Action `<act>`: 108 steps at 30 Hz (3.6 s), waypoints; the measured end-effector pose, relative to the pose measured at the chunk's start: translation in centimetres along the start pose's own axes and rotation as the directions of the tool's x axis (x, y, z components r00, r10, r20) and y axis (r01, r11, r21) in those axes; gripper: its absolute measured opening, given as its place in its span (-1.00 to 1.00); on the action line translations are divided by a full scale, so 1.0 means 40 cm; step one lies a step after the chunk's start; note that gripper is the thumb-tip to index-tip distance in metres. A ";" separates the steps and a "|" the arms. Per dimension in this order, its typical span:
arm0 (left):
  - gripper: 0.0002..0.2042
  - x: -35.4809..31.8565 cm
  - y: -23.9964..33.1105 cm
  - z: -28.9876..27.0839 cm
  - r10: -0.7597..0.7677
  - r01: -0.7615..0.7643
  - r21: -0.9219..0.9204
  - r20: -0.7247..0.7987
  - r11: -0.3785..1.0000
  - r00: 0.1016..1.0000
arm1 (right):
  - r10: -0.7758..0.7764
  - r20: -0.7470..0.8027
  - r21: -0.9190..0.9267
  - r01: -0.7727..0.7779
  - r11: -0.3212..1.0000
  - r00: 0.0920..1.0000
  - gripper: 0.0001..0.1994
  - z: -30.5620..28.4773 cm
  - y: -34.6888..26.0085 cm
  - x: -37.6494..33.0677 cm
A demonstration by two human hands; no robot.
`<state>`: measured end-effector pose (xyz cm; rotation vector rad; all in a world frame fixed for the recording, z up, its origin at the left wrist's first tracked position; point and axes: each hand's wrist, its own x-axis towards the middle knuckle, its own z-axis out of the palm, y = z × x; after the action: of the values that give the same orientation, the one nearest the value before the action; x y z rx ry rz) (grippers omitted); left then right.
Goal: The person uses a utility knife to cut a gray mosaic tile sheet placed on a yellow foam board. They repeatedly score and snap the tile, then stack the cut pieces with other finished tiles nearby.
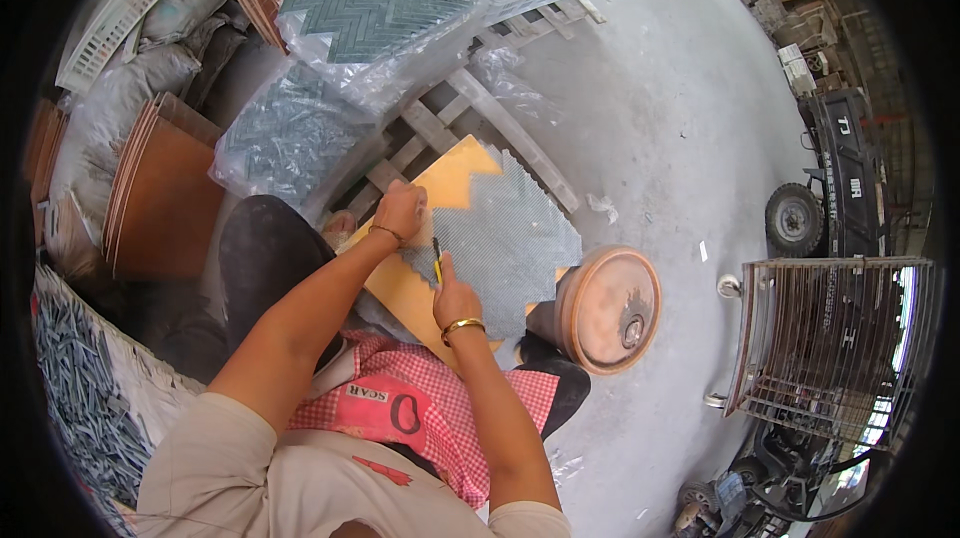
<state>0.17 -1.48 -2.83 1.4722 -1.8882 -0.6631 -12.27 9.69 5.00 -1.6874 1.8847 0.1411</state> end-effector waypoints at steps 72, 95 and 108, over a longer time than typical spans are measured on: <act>-0.92 -0.002 -0.051 -0.022 -0.033 0.050 -0.035 0.392 0.998 0.919 | 0.185 -0.105 0.622 -0.081 0.779 0.977 -0.45 0.169 -0.116 0.003; -0.93 0.013 -0.011 -0.051 0.035 0.010 -0.115 0.380 0.993 0.924 | 0.187 -0.026 0.552 -0.142 0.822 0.982 -0.45 0.133 -0.168 -0.038; -0.93 0.021 -0.017 -0.051 -0.029 0.099 -0.160 0.393 0.982 0.919 | 0.149 -0.244 0.506 -0.005 0.862 0.958 -0.47 0.186 -0.166 0.013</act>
<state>1.99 -2.46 -1.81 1.3652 -2.0121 -1.1991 -3.43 11.41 0.68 -1.3157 1.9658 -0.5422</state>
